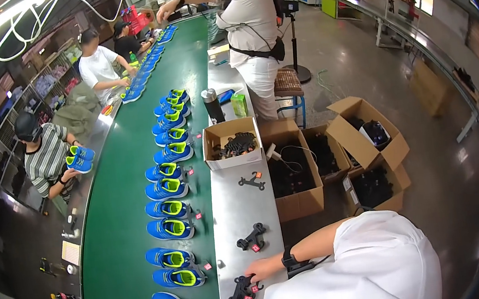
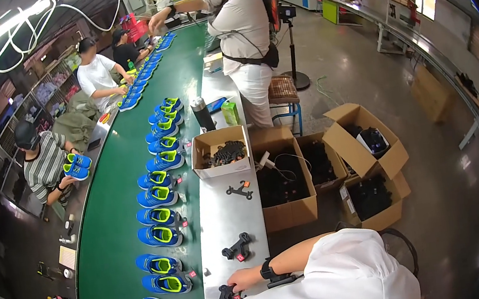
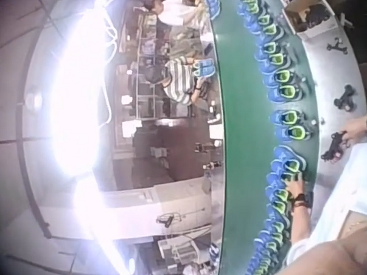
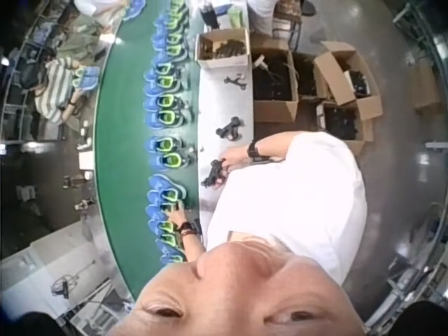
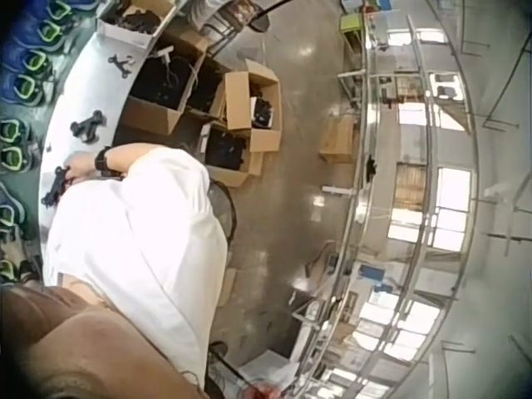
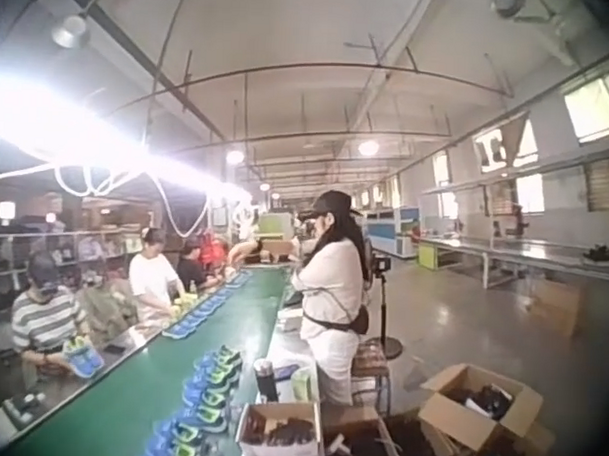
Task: The recorder is attaching plastic clips or labels to shoes on an assembly line and assisting another worker with their equipment.
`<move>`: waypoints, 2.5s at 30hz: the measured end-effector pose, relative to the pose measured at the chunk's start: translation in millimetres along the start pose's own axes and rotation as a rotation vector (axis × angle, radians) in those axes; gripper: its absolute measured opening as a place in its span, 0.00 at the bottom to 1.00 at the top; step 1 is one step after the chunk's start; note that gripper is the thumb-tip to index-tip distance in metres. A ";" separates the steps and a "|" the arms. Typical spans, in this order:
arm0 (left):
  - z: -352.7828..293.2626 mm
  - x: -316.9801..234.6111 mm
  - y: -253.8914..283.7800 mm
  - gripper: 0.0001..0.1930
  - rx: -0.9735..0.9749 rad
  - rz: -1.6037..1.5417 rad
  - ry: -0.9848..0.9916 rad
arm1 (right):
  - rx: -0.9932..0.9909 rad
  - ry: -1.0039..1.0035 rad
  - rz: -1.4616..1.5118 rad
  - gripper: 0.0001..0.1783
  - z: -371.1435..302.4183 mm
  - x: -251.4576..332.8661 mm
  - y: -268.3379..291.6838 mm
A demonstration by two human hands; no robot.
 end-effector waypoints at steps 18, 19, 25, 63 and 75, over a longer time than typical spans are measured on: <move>-69.5 -91.3 15.0 0.15 0.038 -0.408 -0.571 | -0.036 0.003 0.314 0.14 -37.2 18.9 6.7; -78.6 -112.3 -0.2 0.15 0.231 -0.569 -0.666 | -0.045 0.073 0.447 0.14 -38.6 30.4 9.2; -141.1 -204.7 -16.7 0.20 0.404 -0.865 -1.035 | 0.133 0.323 0.477 0.13 -39.0 115.1 12.5; -210.7 -701.4 -104.0 0.03 0.557 -0.881 -0.304 | -1.659 0.085 0.098 0.38 -489.4 -397.3 818.2; -211.6 -751.5 -110.7 0.03 0.593 -0.847 -0.254 | -1.877 -0.060 -0.045 0.10 -543.9 -437.0 804.2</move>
Point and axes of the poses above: each hand's wrist, its own z-axis towards the middle knuckle, its own y-axis out of the back of the hand, x = y × z, the point moved 8 cm from there along z, towards the middle knuckle, and after that the axes turned 15 degrees about x, right-handed, at the moved point
